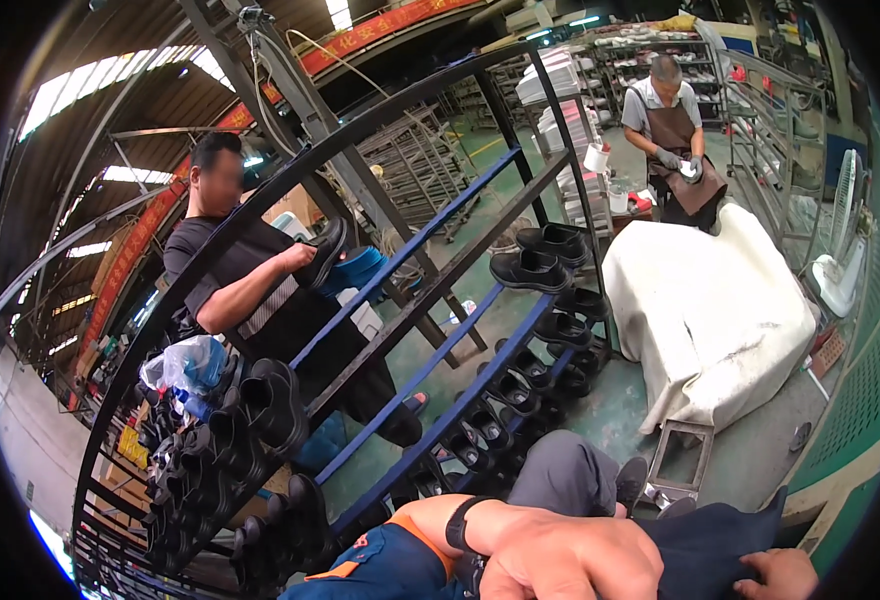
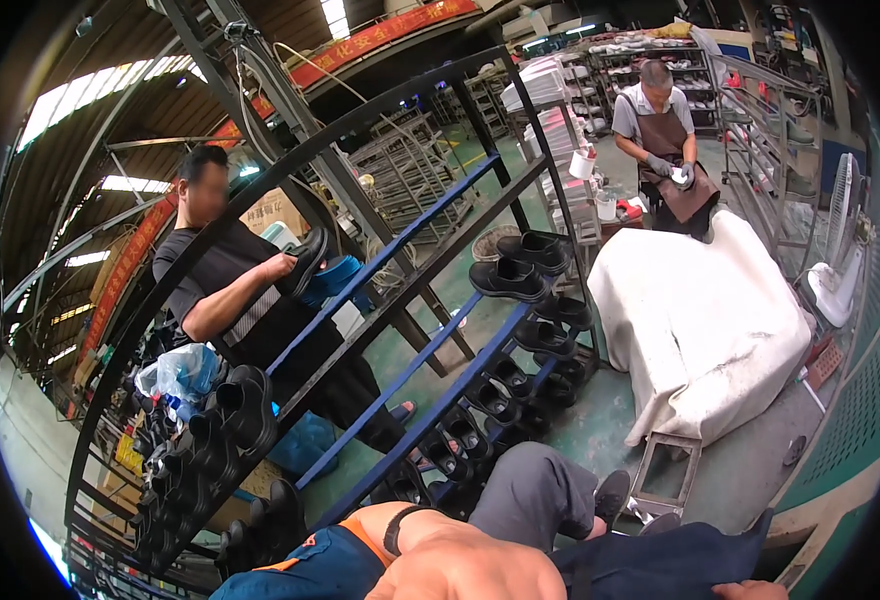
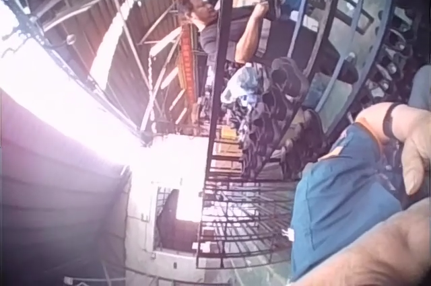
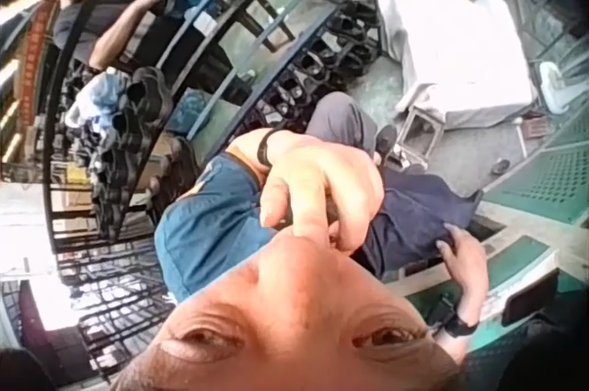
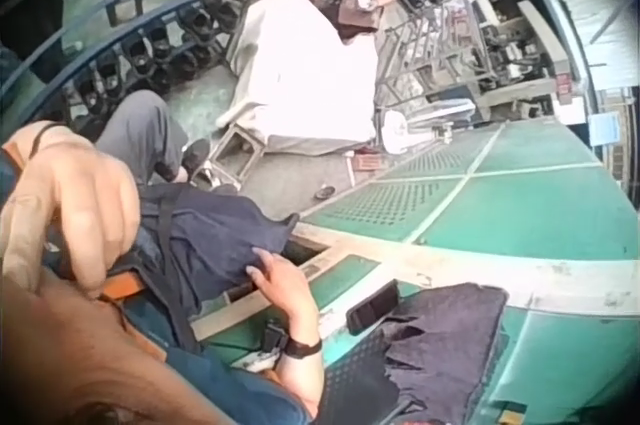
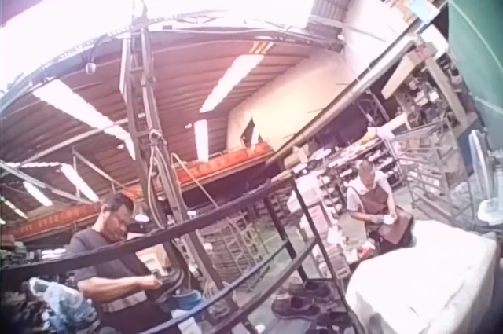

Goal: Fitting shoe soles to uppers at a manufacturing workstation.

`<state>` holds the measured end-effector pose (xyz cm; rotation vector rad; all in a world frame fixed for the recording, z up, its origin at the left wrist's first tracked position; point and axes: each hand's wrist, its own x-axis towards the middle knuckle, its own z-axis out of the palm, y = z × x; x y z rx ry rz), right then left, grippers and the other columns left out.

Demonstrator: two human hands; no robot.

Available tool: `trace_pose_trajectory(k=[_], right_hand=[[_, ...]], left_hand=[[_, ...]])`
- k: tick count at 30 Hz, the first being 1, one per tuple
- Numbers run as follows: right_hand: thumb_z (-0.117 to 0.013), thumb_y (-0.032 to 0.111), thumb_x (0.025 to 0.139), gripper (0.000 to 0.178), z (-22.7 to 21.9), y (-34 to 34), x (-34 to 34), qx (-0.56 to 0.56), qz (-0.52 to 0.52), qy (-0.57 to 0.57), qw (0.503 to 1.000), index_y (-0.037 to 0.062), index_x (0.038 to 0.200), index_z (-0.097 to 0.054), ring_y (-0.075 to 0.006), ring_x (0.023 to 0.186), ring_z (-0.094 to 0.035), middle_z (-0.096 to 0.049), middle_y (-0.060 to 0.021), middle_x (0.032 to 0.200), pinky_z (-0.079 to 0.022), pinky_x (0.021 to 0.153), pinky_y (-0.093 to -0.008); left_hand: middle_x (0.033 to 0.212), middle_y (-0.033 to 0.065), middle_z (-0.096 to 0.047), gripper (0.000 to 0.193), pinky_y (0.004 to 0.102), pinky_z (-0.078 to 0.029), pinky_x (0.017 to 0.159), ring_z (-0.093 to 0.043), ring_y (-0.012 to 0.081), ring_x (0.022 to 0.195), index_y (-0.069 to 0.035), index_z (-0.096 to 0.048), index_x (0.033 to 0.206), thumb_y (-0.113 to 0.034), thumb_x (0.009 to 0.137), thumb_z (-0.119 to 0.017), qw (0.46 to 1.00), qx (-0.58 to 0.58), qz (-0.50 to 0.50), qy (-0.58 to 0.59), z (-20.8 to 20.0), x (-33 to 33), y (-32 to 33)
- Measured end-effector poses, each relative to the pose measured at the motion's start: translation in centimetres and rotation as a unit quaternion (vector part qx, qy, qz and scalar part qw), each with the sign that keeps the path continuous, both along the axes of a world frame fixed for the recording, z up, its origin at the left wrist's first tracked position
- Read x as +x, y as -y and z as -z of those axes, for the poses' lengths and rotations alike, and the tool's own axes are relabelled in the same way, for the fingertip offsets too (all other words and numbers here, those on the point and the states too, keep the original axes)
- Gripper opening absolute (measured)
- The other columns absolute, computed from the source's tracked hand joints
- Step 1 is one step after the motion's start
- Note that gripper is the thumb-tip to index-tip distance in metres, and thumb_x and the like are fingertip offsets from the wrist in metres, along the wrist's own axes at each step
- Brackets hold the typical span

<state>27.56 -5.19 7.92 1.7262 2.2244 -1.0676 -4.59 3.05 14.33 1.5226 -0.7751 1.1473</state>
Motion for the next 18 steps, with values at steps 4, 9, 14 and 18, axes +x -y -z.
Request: trace_pose_trajectory(k=[4, 9, 14, 18], right_hand=[[-0.067, 0.024, 0.087, 0.041, -0.1, -0.1, 0.0, -0.003, 0.003, -0.005, 1.000, 0.0044, 0.123, -0.062, -0.0416, 0.106, -0.061, -0.066, -0.0230, 0.114, -0.049, 0.091, -0.0468], [-0.067, 0.023, 0.088, 0.041, 0.1, -0.2, -0.2, 0.006, 0.004, -0.010, 1.000, 0.0041, 0.124, -0.061, -0.0422, 0.107, -0.061, -0.065, -0.0235, 0.114, -0.049, 0.092, -0.0464], [-0.066, 0.022, 0.088, 0.041, -0.1, -0.2, -0.3, -0.002, 0.008, -0.012, 1.000, 0.0043, 0.125, -0.061, -0.0424, 0.108, -0.060, -0.065, -0.0236, 0.115, -0.048, 0.092, -0.0464], [-0.066, 0.023, 0.088, 0.042, -0.3, -0.3, -0.3, -0.006, 0.009, -0.011, 1.000, 0.0047, 0.125, -0.061, -0.0422, 0.108, -0.061, -0.065, -0.0233, 0.115, -0.048, 0.093, -0.0464]], left_hand=[[0.093, 0.0147, -0.068, 0.049, 0.0370, -0.050, 0.059, -0.064, 0.0258, 0.069, -0.006, -0.071, 0.107, -0.050, 0.102, -0.048, 1.000, -0.007, -0.005, -0.015, -0.8, -0.5, -0.4], [0.090, 0.0159, -0.068, 0.057, 0.0388, -0.050, 0.060, -0.064, 0.0292, 0.069, 0.002, -0.068, 0.111, -0.052, 0.099, -0.053, 0.987, -0.078, 0.141, 0.001, -0.5, -0.6, -0.7], [0.090, 0.0176, -0.067, 0.061, 0.0397, -0.050, 0.061, -0.064, 0.0307, 0.069, 0.004, -0.067, 0.112, -0.054, 0.096, -0.057, 0.976, -0.136, 0.169, 0.005, -0.1, -0.2, 0.1], [0.090, 0.0167, -0.066, 0.058, 0.0398, -0.049, 0.061, -0.063, 0.0294, 0.068, 0.003, -0.069, 0.109, -0.052, 0.097, -0.058, 0.984, -0.056, 0.170, 0.012, -0.8, -0.3, -0.8]])
